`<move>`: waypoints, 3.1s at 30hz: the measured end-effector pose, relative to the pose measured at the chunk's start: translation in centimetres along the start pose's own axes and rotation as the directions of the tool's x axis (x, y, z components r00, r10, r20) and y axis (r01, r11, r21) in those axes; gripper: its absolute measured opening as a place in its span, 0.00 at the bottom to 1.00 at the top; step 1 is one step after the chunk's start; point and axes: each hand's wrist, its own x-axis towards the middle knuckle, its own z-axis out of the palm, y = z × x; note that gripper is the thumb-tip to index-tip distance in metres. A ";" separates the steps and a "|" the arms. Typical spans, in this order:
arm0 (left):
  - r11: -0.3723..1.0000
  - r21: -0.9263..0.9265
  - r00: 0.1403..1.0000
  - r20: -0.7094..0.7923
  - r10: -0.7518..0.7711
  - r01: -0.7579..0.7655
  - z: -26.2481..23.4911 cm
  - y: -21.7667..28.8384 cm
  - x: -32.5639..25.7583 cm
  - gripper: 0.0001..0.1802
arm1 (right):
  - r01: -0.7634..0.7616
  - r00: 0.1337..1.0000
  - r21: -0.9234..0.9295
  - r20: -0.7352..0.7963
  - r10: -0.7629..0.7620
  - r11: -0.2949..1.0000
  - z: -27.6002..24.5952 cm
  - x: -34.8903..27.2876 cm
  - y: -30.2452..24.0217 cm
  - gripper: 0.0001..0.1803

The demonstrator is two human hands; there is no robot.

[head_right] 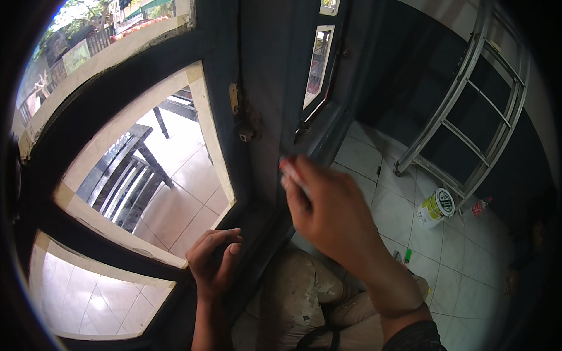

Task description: The person uses a screwdriver to loosen and remove screws from a door hinge, then uses pliers to pull out the hinge pin. The person works on the hinge area of a dark-colored door with glass panels.

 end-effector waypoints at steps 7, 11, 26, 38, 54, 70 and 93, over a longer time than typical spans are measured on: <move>0.999 0.025 1.000 0.018 0.023 -0.024 0.4 -0.1 -0.1 0.11 | 0.115 0.973 0.097 -0.211 -0.092 0.989 0.5 -0.3 -0.3 0.09; 0.999 0.014 0.999 0.032 0.030 -0.030 0.3 0.0 -0.3 0.15 | -0.087 0.992 0.422 -0.051 0.119 0.903 2.2 -1.6 0.7 0.11; 0.894 0.286 0.910 -0.133 0.394 -0.345 0.3 1.6 -2.2 0.30 | -0.423 0.859 0.903 0.426 0.284 -0.074 7.5 -2.2 -4.2 0.13; 0.905 0.321 0.868 -0.318 0.382 -0.281 0.2 2.9 0.3 0.31 | -0.437 0.781 0.838 0.534 0.323 -0.327 7.5 -0.3 -7.6 0.16; 0.923 0.349 0.852 -0.425 0.308 -0.159 -1.0 2.5 0.8 0.36 | -0.372 0.831 0.891 0.445 0.335 -0.261 10.8 0.5 -8.1 0.18; 0.907 0.389 0.860 -0.395 0.322 -0.160 -1.2 2.0 0.8 0.35 | -0.342 0.867 0.915 0.394 0.306 -0.213 11.4 0.6 -8.1 0.20; 0.975 0.131 0.948 -0.287 -0.137 0.180 -3.4 5.0 1.5 0.28 | -0.153 0.900 0.878 0.314 0.303 -0.454 12.5 3.4 -3.6 0.12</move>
